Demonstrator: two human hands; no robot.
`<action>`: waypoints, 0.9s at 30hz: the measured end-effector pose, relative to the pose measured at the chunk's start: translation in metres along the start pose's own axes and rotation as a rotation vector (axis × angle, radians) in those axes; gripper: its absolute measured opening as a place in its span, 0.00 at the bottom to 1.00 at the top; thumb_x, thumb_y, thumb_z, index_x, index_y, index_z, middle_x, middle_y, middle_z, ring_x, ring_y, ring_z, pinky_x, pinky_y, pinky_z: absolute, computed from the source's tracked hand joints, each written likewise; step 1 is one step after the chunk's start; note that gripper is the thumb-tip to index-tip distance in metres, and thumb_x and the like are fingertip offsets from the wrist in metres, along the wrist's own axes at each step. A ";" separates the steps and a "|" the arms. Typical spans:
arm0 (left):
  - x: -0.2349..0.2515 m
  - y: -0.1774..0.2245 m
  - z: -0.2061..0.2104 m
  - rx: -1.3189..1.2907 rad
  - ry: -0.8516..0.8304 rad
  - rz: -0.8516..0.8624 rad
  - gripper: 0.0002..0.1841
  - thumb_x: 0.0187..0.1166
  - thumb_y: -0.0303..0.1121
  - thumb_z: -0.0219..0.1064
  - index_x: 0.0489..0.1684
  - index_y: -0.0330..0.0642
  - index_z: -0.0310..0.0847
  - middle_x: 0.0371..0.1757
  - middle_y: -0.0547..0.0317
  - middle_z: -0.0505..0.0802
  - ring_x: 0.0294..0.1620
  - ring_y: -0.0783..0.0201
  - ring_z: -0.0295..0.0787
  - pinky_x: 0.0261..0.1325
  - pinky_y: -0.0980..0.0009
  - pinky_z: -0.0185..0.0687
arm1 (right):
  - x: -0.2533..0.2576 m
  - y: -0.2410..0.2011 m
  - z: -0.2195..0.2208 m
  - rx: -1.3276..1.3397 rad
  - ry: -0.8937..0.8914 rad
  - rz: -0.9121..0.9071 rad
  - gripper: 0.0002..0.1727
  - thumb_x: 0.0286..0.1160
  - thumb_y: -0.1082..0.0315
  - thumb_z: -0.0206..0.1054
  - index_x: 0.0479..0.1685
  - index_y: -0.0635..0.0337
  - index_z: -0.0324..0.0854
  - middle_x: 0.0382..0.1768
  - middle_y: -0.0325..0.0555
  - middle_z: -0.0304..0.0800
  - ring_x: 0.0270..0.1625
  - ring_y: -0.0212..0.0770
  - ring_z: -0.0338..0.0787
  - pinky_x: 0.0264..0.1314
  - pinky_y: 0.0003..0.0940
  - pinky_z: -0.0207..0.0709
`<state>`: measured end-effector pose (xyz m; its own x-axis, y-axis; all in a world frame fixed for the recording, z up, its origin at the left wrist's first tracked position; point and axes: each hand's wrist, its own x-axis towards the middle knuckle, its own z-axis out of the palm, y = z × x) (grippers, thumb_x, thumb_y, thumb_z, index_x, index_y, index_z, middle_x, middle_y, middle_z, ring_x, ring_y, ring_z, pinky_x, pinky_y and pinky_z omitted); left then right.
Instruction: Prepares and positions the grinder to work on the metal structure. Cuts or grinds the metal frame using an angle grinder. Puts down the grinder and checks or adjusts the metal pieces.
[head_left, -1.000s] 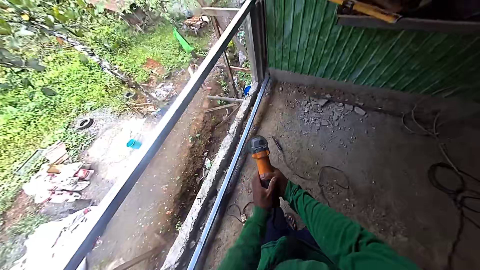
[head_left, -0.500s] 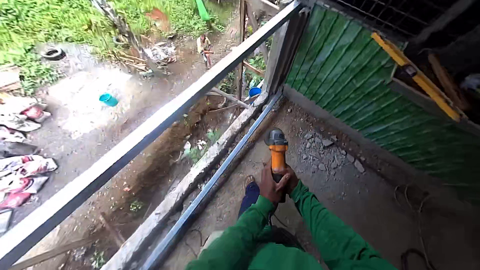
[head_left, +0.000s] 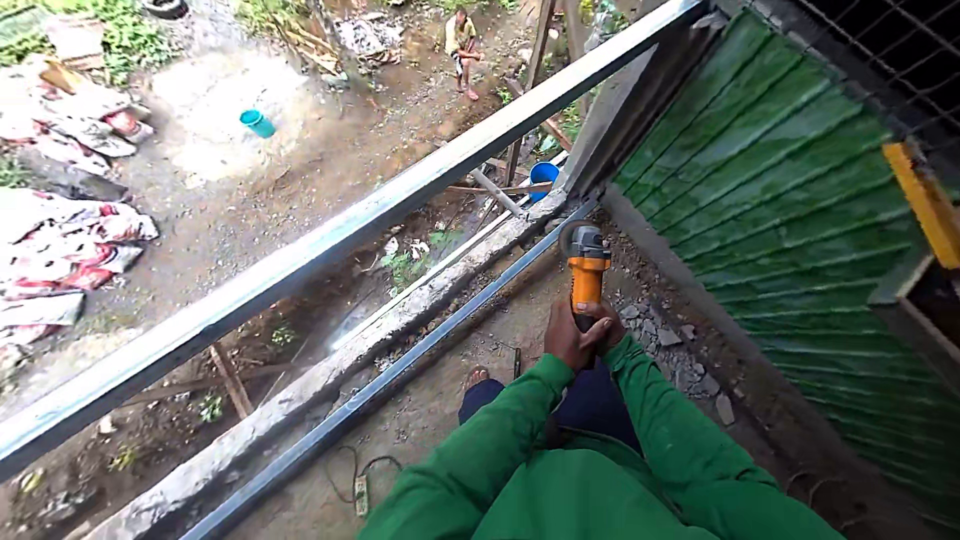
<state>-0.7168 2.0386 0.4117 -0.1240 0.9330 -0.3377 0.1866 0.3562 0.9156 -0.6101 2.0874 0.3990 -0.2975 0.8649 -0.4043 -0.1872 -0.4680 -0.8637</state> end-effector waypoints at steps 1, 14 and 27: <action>0.019 0.005 0.013 0.002 0.018 -0.015 0.52 0.67 0.63 0.76 0.86 0.33 0.62 0.75 0.38 0.80 0.72 0.50 0.83 0.75 0.53 0.82 | 0.018 -0.008 -0.015 0.005 -0.030 0.012 0.31 0.53 0.57 0.78 0.55 0.66 0.76 0.35 0.46 0.91 0.38 0.37 0.93 0.46 0.39 0.89; 0.228 0.057 0.142 -0.156 0.254 -0.251 0.46 0.72 0.59 0.74 0.85 0.36 0.63 0.72 0.38 0.82 0.68 0.49 0.85 0.72 0.50 0.83 | 0.222 -0.087 -0.161 -0.100 -0.222 0.254 0.27 0.56 0.63 0.74 0.59 0.61 0.78 0.38 0.48 0.92 0.39 0.39 0.93 0.45 0.41 0.89; 0.416 -0.094 0.166 -0.139 0.229 -0.468 0.45 0.70 0.65 0.73 0.78 0.36 0.71 0.66 0.39 0.87 0.64 0.47 0.88 0.69 0.46 0.83 | 0.409 0.059 -0.217 -0.057 -0.126 0.305 0.20 0.59 0.66 0.74 0.51 0.62 0.79 0.32 0.45 0.91 0.36 0.37 0.92 0.43 0.38 0.88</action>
<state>-0.6244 2.4015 0.1491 -0.3752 0.6356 -0.6747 -0.0688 0.7068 0.7041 -0.5391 2.4529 0.1176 -0.4458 0.6554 -0.6097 -0.0203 -0.6883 -0.7251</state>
